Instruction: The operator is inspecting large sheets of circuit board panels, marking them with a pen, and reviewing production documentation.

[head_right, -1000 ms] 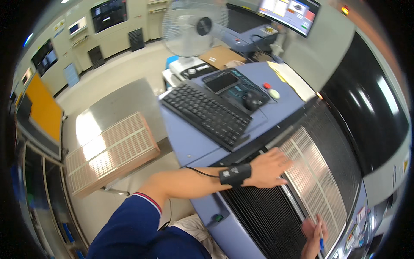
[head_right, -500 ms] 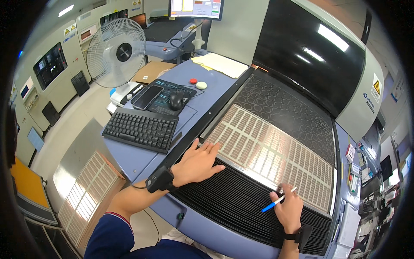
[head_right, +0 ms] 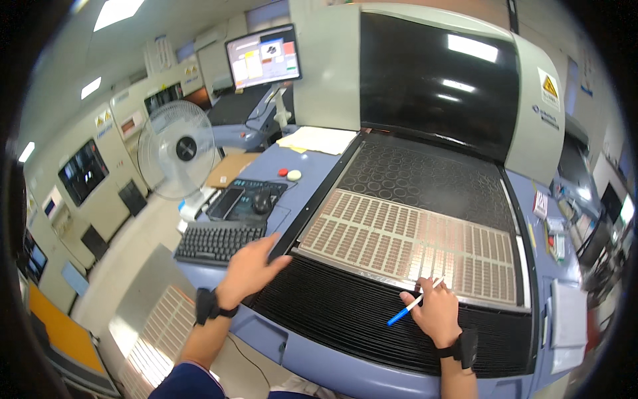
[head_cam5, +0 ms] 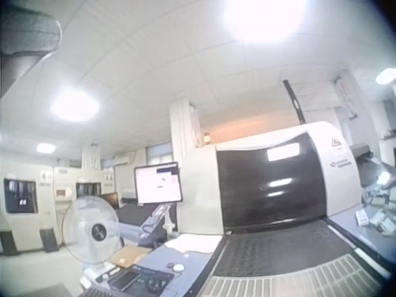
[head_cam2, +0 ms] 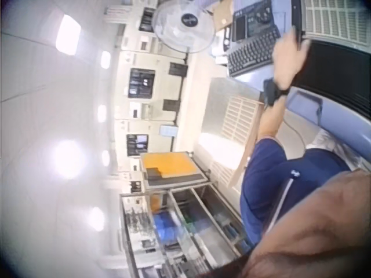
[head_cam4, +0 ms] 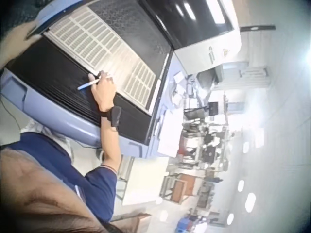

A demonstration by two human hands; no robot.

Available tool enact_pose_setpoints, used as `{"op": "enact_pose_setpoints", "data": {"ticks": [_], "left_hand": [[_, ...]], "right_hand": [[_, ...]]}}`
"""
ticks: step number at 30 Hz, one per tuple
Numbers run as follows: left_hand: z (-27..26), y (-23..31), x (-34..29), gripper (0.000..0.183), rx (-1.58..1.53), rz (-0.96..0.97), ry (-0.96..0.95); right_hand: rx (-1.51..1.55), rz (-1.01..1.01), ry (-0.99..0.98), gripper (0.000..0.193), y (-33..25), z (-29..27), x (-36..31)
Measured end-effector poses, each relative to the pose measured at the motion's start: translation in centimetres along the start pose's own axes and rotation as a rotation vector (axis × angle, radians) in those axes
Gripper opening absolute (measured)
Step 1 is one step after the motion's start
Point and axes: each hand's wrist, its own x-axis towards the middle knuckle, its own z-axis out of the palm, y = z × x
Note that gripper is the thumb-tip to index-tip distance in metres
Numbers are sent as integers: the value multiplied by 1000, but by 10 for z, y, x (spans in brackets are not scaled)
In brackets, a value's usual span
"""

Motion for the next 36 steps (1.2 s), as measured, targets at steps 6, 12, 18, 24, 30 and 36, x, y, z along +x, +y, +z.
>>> {"op": "enact_pose_setpoints", "data": {"ticks": [6, 12, 18, 24, 30, 36], "left_hand": [[-29, -144, -63, 41, 476, -364, 244], [-25, -134, -65, 33, 376, -340, 317], [-24, -99, -38, 35, 441, -345, 247], [30, 25, 7, 28, -222, 415, 71], [115, 93, 20, 24, -531, 1035, 60], [111, 86, 2, 19, -697, 920, 64]], "right_hand": [[-11, 4, -61, 46, 7, 1, 2], [-4, -16, -46, 41, 8, 6, 3], [80, -21, -44, 25, -2, 1, 3], [282, -63, 58, 30, -21, -17, -2], [381, -315, -96, 35, -50, -21, -17], [323, -407, -129, 35, -67, -32, -14]]}}
